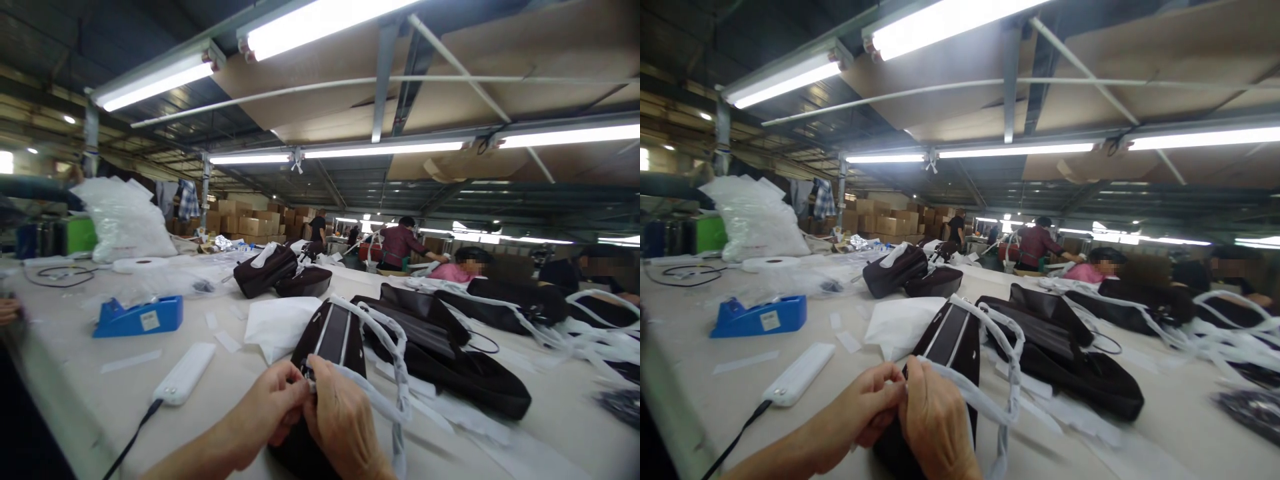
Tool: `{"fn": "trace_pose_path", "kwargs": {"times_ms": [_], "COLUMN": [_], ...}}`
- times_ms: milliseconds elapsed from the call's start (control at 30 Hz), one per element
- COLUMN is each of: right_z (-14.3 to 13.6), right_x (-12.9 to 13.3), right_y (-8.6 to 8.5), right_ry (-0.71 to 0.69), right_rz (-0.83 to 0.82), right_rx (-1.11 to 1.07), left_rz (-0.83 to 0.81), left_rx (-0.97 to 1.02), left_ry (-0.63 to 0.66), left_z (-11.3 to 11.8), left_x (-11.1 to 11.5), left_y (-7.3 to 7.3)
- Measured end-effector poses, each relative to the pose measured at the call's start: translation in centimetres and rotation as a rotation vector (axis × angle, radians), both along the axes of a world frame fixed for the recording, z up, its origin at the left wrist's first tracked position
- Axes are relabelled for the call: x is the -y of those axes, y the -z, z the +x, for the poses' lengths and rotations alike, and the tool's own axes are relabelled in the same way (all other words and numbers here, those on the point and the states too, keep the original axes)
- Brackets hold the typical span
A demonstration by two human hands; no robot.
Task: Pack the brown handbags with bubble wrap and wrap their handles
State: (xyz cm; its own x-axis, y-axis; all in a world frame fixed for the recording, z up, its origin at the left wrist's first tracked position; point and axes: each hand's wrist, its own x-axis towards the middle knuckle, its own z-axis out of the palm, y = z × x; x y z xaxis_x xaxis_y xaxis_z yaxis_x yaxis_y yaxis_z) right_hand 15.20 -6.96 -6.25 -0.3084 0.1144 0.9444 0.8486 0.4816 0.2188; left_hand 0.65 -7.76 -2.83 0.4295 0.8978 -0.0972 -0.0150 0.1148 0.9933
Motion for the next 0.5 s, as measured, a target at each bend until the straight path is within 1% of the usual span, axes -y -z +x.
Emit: {"fn": "trace_pose_path", "kwargs": {"times_ms": [67, 133, 200, 267, 367, 467, 500], "right_z": [0.1, 0.2, 0.2, 0.1, 0.1, 0.2, 0.3], "right_x": [-0.1, -0.2, -0.2, -0.1, 0.0, 0.0, 0.0], "right_y": [0.2, 0.3, 0.3, 0.3, 0.5, 0.6, 0.5], "right_ry": [0.008, 0.003, -0.014, -0.037, -0.059, -0.08, -0.091], "right_rz": [0.029, 0.054, 0.068, 0.06, 0.007, -0.068, -0.107], "right_rx": [-0.006, -0.021, -0.034, -0.047, -0.071, -0.064, -0.052], "left_rz": [-0.089, -0.154, -0.104, 0.062, 0.41, 0.783, 0.941], "left_rx": [0.058, 0.122, 0.154, 0.135, 0.022, -0.139, -0.208], "left_ry": [0.02, 0.022, -0.026, -0.104, -0.2, -0.216, -0.221], "left_z": [0.1, 0.1, 0.0, -0.1, -0.4, -0.8, -0.9], "left_x": [0.1, 0.3, 0.4, 0.4, 0.5, 0.8, 0.8], "left_y": [-0.1, 0.1, 0.7, 1.6, 2.8, 3.4, 3.4]}}
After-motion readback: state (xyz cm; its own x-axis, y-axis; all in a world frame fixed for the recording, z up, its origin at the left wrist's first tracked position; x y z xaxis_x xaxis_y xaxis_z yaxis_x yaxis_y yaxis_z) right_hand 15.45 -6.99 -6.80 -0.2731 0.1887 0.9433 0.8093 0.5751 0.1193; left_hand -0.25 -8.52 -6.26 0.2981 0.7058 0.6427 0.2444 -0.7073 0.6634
